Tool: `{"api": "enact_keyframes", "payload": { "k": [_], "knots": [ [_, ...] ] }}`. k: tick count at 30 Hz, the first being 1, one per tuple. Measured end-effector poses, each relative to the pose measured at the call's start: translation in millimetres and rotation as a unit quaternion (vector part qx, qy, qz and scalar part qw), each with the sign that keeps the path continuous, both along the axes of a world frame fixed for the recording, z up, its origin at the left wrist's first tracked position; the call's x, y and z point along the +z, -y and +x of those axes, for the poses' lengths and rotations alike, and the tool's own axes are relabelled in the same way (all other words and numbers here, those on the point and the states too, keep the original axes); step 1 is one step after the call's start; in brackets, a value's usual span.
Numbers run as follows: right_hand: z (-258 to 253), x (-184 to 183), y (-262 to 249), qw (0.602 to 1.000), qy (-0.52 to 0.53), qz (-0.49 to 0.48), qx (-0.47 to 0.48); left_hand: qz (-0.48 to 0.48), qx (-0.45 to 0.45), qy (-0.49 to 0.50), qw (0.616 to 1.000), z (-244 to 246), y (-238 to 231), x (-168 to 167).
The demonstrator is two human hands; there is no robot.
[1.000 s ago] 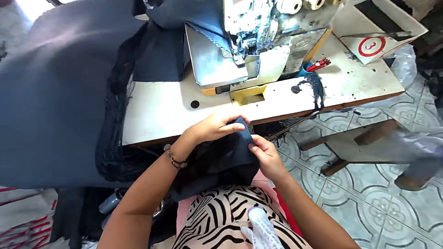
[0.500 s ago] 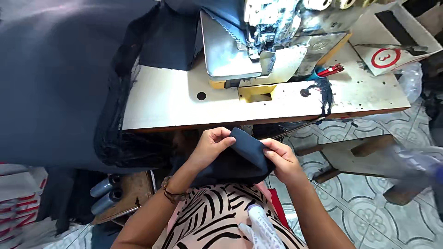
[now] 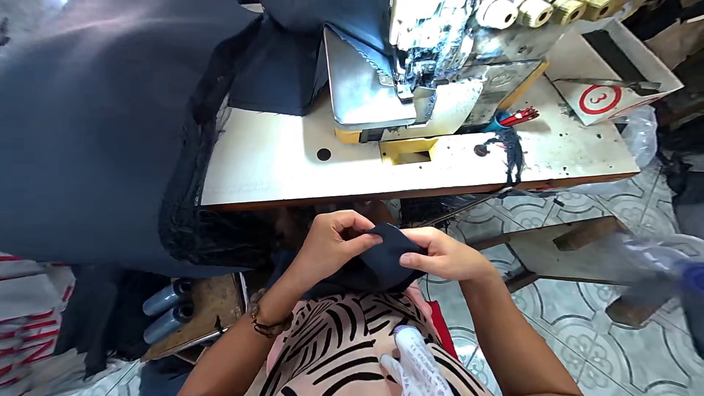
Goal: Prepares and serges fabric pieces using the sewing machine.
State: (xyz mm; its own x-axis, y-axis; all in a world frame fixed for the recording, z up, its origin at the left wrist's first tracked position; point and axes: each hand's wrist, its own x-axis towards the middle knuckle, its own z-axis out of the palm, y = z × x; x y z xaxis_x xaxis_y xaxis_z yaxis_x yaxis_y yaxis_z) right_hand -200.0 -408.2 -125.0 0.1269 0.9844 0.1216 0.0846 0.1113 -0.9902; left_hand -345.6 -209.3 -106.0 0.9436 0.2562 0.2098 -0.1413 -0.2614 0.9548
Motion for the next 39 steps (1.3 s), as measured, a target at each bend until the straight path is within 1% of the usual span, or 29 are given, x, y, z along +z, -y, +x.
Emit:
{"api": "enact_keyframes", "payload": {
  "k": [3, 5, 8, 11, 14, 16, 17, 20, 22, 23, 25, 28, 29, 31, 32, 34, 35, 37, 39],
  "knots": [
    [0.5, 5.6, -18.2, 0.999, 0.009, -0.01, 0.039, 0.006, -0.004, 0.006, 1.0, -2.3, 0.6, 0.7],
    [-2.6, 8.3, -27.6, 0.998, 0.029, -0.023, 0.045, 0.016, -0.007, 0.015, 1.0, -4.4, -0.7, 1.7],
    [-9.7, 11.3, -35.6, 0.997, 0.067, -0.033, 0.002, 0.046, -0.012, 0.027, 0.999, -6.1, -5.2, 1.5],
    [-10.6, 16.7, -33.4, 0.996, 0.083, -0.006, -0.026, 0.056, -0.019, 0.062, 0.996, -2.6, -9.3, 0.2],
    [-4.2, 25.8, -25.9, 0.998, 0.059, 0.024, 0.009, 0.072, -0.042, 0.09, 0.992, 3.3, -7.5, 9.4],
    [0.5, 31.0, -24.3, 0.997, 0.061, 0.031, 0.028, 0.071, -0.061, 0.1, 0.991, 7.9, -4.3, 17.6],
    [0.6, 32.0, -25.9, 0.997, 0.07, 0.031, 0.019, 0.07, -0.066, 0.102, 0.99, 10.3, -3.2, 20.9],
    [-9.6, 29.8, -34.6, 0.992, 0.106, 0.013, -0.069, 0.066, -0.043, 0.11, 0.991, 16.1, -2.1, 22.2],
    [-16.0, 33.5, -37.0, 0.977, 0.174, 0.009, -0.121, 0.056, -0.028, 0.12, 0.991, 16.6, -3.9, 16.1],
    [-17.7, 37.1, -36.1, 0.968, 0.208, 0.011, -0.138, 0.066, -0.029, 0.126, 0.989, 15.6, -5.1, 11.5],
    [-18.9, 46.3, -30.6, 0.956, 0.246, 0.032, -0.158, 0.123, -0.024, 0.124, 0.984, 9.8, -6.0, 0.4],
    [-14.4, 63.6, -12.7, 0.945, 0.258, 0.079, -0.187, 0.249, 0.032, 0.082, 0.965, -0.1, -8.9, -29.4],
    [-11.8, 70.0, -3.5, 0.938, 0.262, 0.084, -0.21, 0.276, 0.052, 0.049, 0.958, -5.4, -11.5, -42.3],
    [-2.1, 79.5, 16.8, 0.921, 0.264, 0.096, -0.269, 0.3, 0.072, -0.044, 0.95, -19.8, -21.7, -62.4],
    [4.9, 81.7, 27.7, 0.912, 0.259, 0.105, -0.301, 0.299, 0.067, -0.101, 0.946, -28.9, -28.6, -66.7],
    [20.9, 81.3, 46.1, 0.895, 0.225, 0.118, -0.367, 0.268, 0.045, -0.199, 0.942, -47.9, -46.2, -61.0],
    [28.5, 78.0, 52.7, 0.888, 0.201, 0.118, -0.397, 0.252, 0.038, -0.221, 0.941, -57.2, -57.6, -53.3],
    [41.8, 66.5, 62.8, 0.874, 0.153, 0.094, -0.452, 0.233, 0.03, -0.222, 0.946, -74.8, -84.8, -29.7],
    [52.8, 50.4, 69.0, 0.856, 0.112, 0.045, -0.503, 0.21, 0.037, -0.197, 0.957, -91.1, -109.5, 3.3]
  ]
}}
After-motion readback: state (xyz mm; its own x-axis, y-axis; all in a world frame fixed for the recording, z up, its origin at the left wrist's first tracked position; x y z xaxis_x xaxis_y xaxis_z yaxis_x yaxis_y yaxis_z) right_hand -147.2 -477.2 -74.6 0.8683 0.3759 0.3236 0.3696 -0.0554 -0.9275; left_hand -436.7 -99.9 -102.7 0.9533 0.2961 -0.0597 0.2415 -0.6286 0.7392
